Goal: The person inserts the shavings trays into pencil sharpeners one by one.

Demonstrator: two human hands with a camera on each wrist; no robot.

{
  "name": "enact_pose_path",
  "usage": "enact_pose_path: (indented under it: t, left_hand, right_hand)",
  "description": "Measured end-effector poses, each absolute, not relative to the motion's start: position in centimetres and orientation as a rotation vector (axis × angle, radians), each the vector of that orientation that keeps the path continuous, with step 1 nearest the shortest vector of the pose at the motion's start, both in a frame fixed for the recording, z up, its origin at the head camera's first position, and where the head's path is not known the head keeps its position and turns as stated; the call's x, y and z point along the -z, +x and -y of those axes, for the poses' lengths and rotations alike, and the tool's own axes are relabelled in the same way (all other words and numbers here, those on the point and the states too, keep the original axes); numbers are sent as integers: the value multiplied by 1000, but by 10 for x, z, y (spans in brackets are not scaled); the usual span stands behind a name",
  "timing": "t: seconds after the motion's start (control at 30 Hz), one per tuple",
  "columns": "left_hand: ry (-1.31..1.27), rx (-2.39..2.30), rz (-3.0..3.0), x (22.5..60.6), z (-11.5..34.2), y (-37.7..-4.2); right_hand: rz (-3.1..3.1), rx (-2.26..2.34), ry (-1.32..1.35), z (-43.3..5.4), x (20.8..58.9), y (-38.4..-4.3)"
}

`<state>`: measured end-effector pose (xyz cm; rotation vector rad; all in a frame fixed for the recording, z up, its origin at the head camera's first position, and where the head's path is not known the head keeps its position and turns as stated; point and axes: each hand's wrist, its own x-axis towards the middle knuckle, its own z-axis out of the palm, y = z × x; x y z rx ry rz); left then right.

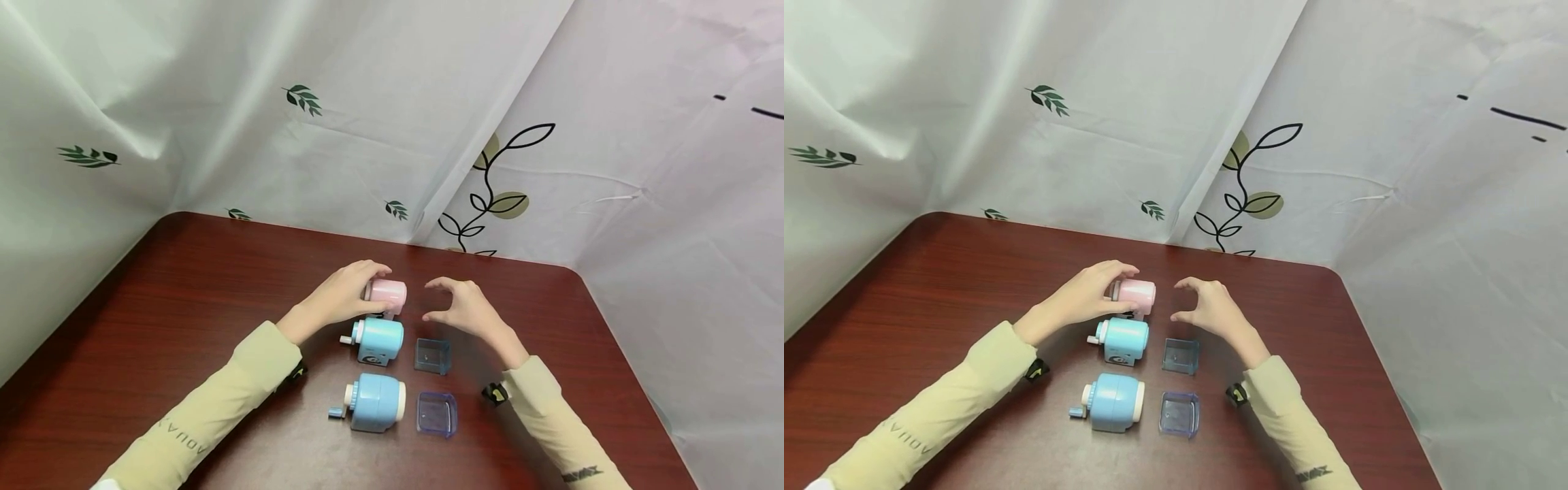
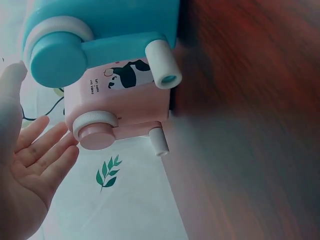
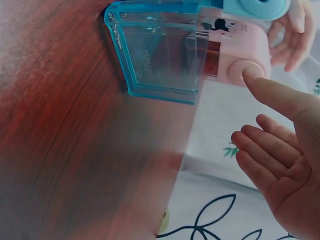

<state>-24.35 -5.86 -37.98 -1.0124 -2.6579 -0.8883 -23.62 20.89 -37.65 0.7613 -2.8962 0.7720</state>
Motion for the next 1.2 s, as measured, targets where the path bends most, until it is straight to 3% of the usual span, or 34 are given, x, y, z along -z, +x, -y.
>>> enact_pose_path:
  t: [0.4,0.8,1.2]
  left_hand:
    - [-974,871,2600,378,62,-228]
    - [-1136,878,2441,386,61,-213]
    - [-1098,761,2637,390,58,-197]
  right_hand:
    - [2867,-742,701,-229,374,-210]
    - [2902,-762,660,-237,387,-190]
    - [2938,-751,698,-242,401,-177]
